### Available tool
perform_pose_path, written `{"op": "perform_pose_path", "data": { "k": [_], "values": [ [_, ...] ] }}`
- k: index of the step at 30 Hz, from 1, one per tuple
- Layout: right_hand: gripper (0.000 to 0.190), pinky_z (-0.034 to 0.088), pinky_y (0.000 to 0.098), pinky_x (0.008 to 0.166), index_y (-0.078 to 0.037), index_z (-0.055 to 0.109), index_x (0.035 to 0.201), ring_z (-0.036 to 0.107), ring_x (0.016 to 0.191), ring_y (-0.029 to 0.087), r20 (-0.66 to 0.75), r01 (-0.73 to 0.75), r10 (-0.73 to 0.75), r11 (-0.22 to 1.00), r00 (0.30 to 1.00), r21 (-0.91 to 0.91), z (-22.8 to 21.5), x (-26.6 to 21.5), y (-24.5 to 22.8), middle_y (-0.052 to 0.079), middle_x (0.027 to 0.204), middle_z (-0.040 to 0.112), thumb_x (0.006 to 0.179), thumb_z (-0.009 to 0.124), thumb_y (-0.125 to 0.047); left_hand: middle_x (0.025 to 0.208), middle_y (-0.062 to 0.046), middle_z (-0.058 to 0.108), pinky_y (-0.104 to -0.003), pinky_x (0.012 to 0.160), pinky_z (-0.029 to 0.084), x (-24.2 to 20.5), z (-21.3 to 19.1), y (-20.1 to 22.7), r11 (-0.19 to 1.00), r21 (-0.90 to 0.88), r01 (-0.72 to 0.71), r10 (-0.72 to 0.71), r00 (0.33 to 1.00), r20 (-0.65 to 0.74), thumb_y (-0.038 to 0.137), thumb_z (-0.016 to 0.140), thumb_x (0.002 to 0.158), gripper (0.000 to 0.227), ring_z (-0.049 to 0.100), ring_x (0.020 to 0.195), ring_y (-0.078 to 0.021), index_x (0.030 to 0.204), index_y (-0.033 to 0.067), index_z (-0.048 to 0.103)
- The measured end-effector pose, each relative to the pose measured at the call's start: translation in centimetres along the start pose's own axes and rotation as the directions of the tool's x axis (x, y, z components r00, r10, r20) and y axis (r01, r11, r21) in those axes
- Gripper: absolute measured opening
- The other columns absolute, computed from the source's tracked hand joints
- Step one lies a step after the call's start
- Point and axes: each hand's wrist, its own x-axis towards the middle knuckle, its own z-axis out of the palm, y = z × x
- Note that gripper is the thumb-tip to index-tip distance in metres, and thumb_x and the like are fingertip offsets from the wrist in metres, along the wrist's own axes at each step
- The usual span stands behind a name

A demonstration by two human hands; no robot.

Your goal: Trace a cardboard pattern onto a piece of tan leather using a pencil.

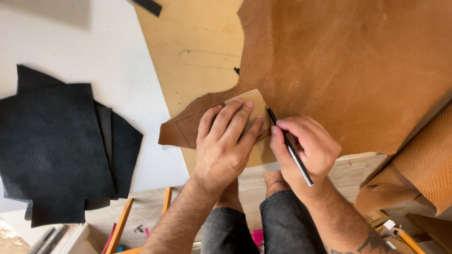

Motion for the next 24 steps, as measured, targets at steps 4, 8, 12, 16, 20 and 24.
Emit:
{"op": "perform_pose_path", "data": {
  "k": [4,8,12,16,20,24],
  "values": [
    [0.014,0.056,0.0291,0.073,0.003,0.069,0.104,0.070,0.079,0.022,0.058,0.020,-0.020,1.000,0.998,0.012,0.0,1.6,-0.2,0.014,0.095,0.071,0.093,0.078,0.004,0.135,-0.010,0.066,-0.047,0.111,0.046,-0.4,0.1,-0.2,1.000,0.021,-0.007,0.007,1.000,-0.006,0.017,0.070,0.095,0.024,0.058,0.132,-0.0256,0.117,0.0092,0.076],
    [0.013,0.053,0.0239,0.066,0.003,0.070,0.103,0.066,0.073,0.014,0.101,-0.003,-0.001,0.999,0.995,0.036,-0.1,2.9,-0.2,0.011,0.092,0.070,0.093,0.079,0.004,0.135,-0.012,0.066,-0.046,0.112,0.045,-0.6,-0.2,-0.4,1.000,0.013,0.004,-0.003,1.000,-0.010,0.017,0.068,0.095,0.026,0.058,0.134,-0.0267,0.118,0.0072,0.075],
    [0.011,0.047,0.0195,0.062,0.003,0.072,0.103,0.061,0.069,0.008,0.157,-0.075,0.069,0.997,0.985,0.032,-0.2,3.7,0.0,0.008,0.090,0.071,0.095,0.079,0.004,0.136,-0.011,0.066,-0.046,0.114,0.045,-1.0,-0.2,-0.6,1.000,0.029,0.004,-0.004,1.000,-0.015,0.016,0.066,0.097,0.025,0.058,0.135,-0.0258,0.119,0.0065,0.074],
    [0.010,0.044,0.0183,0.060,0.003,0.072,0.103,0.057,0.067,0.005,0.209,-0.041,0.040,0.999,0.977,0.002,-0.5,4.2,-0.4,0.007,0.087,0.071,0.096,0.079,0.004,0.136,-0.011,0.066,-0.047,0.114,0.044,-1.3,-0.3,-0.5,0.999,0.041,0.007,-0.006,1.000,-0.023,0.016,0.066,0.097,0.025,0.057,0.135,-0.0252,0.119,0.0052,0.074],
    [0.010,0.042,0.0177,0.058,0.002,0.072,0.103,0.054,0.065,0.004,0.238,-0.052,0.050,0.999,0.970,0.004,-0.5,4.9,-0.7,0.006,0.087,0.071,0.096,0.079,0.004,0.136,-0.011,0.066,-0.047,0.113,0.044,-1.6,0.0,-0.2,0.998,0.055,0.016,-0.016,1.000,-0.014,0.016,0.066,0.097,0.024,0.057,0.135,-0.0250,0.117,0.0057,0.074],
    [0.011,0.041,0.0177,0.058,0.003,0.072,0.103,0.054,0.065,0.004,0.273,-0.025,0.025,1.000,0.962,-0.005,-0.4,5.4,-0.9,0.005,0.086,0.071,0.096,0.080,0.004,0.138,-0.011,0.065,-0.045,0.114,0.044,-1.9,0.4,0.0,0.996,0.078,0.045,-0.041,0.997,-0.058,0.015,0.066,0.100,0.020,0.056,0.138,-0.0251,0.114,0.0047,0.075]
  ]
}}
